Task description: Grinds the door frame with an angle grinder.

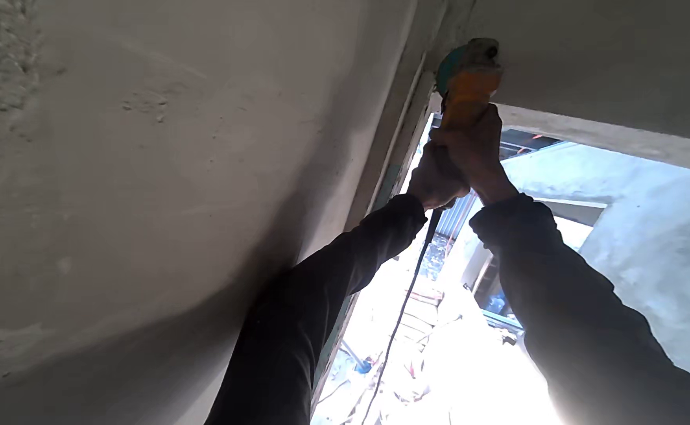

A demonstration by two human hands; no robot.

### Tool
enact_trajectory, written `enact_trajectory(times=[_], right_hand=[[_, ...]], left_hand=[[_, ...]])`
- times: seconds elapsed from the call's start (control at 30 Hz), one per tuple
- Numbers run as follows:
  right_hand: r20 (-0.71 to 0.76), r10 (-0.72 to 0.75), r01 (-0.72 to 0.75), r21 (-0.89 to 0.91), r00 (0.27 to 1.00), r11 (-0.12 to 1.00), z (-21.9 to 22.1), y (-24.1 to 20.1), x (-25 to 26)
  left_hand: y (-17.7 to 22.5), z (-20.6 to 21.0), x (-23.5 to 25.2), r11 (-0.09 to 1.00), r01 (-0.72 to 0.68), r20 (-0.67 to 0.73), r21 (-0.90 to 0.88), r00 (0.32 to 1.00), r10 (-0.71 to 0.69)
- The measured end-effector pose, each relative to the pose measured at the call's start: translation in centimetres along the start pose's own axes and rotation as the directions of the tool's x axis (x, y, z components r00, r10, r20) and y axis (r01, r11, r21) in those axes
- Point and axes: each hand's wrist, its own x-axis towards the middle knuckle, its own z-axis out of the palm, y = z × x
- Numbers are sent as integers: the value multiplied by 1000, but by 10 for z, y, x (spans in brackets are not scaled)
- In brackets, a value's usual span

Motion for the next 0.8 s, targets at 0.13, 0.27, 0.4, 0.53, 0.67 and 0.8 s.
enact_trajectory(times=[0.13, 0.27, 0.4, 0.53, 0.67, 0.8], right_hand=[[6, 8, -8, -26, 1000, 1000, 1, 6, 2], [4, 11, -11, -44, 1000, 999, 0, 3, 0], [8, 28, -28, -38, 1000, 999, -2, -4, -1], [-13, 45, -45, -57, 999, 997, -4, -10, -1], [-39, 32, -35, -63, 999, 997, -9, -9, -1], [-2, 33, -33, -58, 999, 998, -7, -6, -1]], left_hand=[[-3, 2, 0, 1000, 22, 0, 18, 1000, -22], [-2, 2, -1, 999, 36, 2, 22, 999, -36], [-4, 3, 4, 999, 26, 23, -37, 999, -26], [2, 2, 4, 999, 9, 32, -41, 999, -8], [7, 4, 1, 1000, -5, 40, -13, 999, 5], [5, 5, -1, 999, 34, 26, -29, 999, -33]])
